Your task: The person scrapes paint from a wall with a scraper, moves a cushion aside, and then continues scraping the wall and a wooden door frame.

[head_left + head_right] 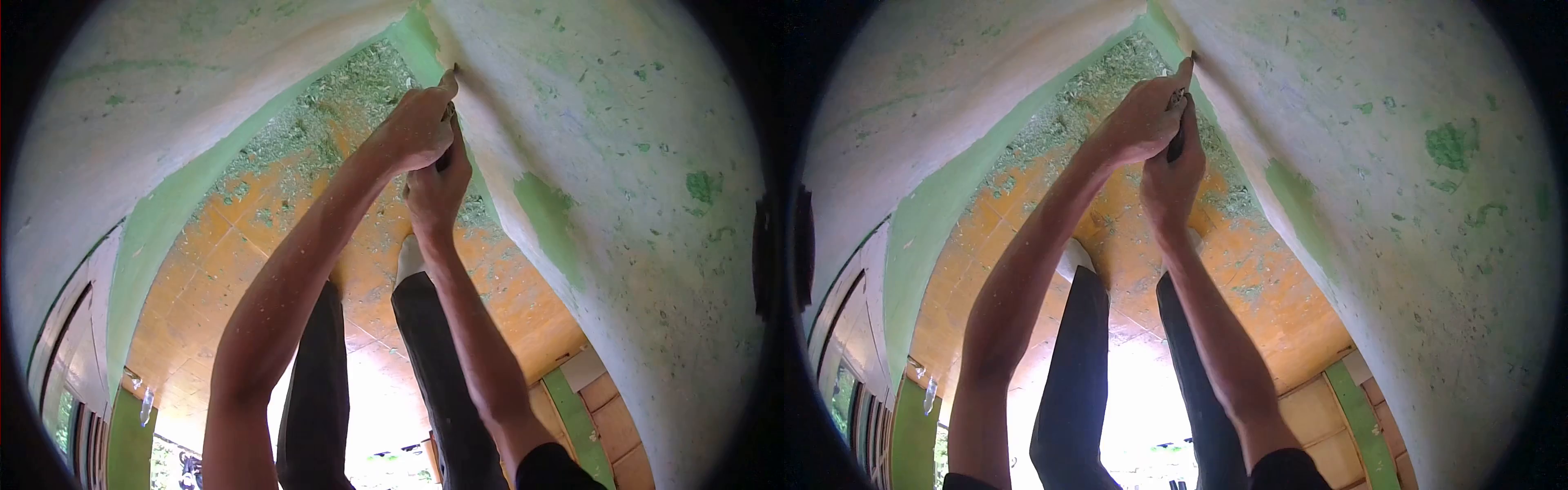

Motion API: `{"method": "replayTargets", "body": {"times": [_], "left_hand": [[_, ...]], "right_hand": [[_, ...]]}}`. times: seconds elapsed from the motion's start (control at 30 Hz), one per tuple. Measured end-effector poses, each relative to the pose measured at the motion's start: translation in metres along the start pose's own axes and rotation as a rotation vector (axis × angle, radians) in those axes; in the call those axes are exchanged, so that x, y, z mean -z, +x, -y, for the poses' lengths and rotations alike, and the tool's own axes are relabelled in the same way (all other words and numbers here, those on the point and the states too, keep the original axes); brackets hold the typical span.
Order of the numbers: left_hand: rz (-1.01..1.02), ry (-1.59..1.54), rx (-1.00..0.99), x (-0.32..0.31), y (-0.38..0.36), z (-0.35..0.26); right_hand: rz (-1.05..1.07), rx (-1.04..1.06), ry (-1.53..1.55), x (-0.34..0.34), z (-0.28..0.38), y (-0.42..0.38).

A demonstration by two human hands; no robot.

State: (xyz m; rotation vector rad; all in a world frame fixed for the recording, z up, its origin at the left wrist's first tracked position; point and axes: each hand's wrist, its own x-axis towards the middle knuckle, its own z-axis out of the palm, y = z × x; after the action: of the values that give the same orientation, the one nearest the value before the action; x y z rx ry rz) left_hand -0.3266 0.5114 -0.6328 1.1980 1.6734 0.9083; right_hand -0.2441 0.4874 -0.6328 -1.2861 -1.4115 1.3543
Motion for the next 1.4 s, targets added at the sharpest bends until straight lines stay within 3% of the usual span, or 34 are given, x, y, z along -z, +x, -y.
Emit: {"method": "replayTargets", "body": {"times": [0.17, 0.23, 0.3, 0.4, 0.43, 0.47, 0.57, 0.63, 0.73, 0.8, 0.83, 0.9, 0.97, 1.0, 1.07, 1.17, 1.23, 1.27, 1.4], "left_hand": [[0.085, 0.026, 0.183, 0.029, 0.029, 0.018], [-0.026, 0.035, 0.054, 0.020, 0.007, 0.008], [-0.106, 0.010, -0.029, 0.003, -0.005, -0.014], [0.072, 0.033, 0.160, 0.026, 0.020, -0.003], [0.080, -0.036, 0.190, 0.032, 0.026, 0.008], [-0.027, -0.002, 0.063, 0.027, 0.022, 0.013], [-0.154, -0.004, -0.053, 0.003, 0.003, -0.004], [-0.117, -0.018, -0.015, 0.010, 0.010, -0.003], [0.090, 0.096, 0.167, 0.039, 0.034, 0.016], [-0.021, 0.036, 0.088, 0.028, 0.020, 0.011], [-0.118, -0.019, -0.002, 0.019, 0.012, 0.006], [-0.234, -0.030, -0.095, 0.016, 0.009, -0.001], [-0.051, 0.095, 0.061, 0.028, 0.023, 0.000], [-0.050, -0.117, 0.081, 0.032, 0.029, 0.017], [-0.059, -0.102, 0.048, 0.035, 0.027, 0.018], [-0.009, 0.061, 0.027, 0.031, 0.023, -0.003], [-0.109, 0.081, 0.009, 0.025, 0.021, -0.004], [0.008, 0.029, 0.190, 0.034, 0.035, 0.005], [-0.062, -0.020, 0.019, 0.036, 0.025, 0.024]], "right_hand": [[0.207, -0.267, -0.156, -0.020, 0.004, 0.023], [-0.011, -0.034, -0.043, -0.024, -0.004, -0.002], [-0.034, 0.054, 0.019, -0.007, 0.002, -0.002], [0.157, -0.305, 0.031, -0.005, 0.010, 0.016], [0.164, -0.310, 0.034, -0.011, 0.004, 0.014], [0.099, -0.254, 0.010, -0.021, -0.001, 0.010], [-0.004, -0.073, -0.051, -0.008, -0.002, 0.000], [0.047, -0.271, 0.024, -0.002, 0.010, 0.000], [0.088, -0.174, -0.039, -0.026, 0.000, 0.015], [-0.015, -0.011, -0.130, -0.038, -0.018, 0.009], [-0.022, -0.012, -0.127, -0.031, -0.006, 0.006], [0.040, -0.252, 0.084, -0.009, 0.022, 0.001], [0.063, -0.300, 0.043, -0.011, 0.011, 0.007], [0.042, -0.214, -0.055, -0.023, 0.007, 0.010], [0.020, -0.022, -0.243, -0.042, 0.002, 0.018], [0.020, -0.080, 0.017, -0.017, 0.020, 0.008], [0.072, -0.144, 0.018, -0.019, 0.019, 0.023], [0.125, -0.228, 0.005, -0.018, 0.016, 0.025], [-0.020, -0.040, -0.113, -0.039, -0.001, 0.007]]}}
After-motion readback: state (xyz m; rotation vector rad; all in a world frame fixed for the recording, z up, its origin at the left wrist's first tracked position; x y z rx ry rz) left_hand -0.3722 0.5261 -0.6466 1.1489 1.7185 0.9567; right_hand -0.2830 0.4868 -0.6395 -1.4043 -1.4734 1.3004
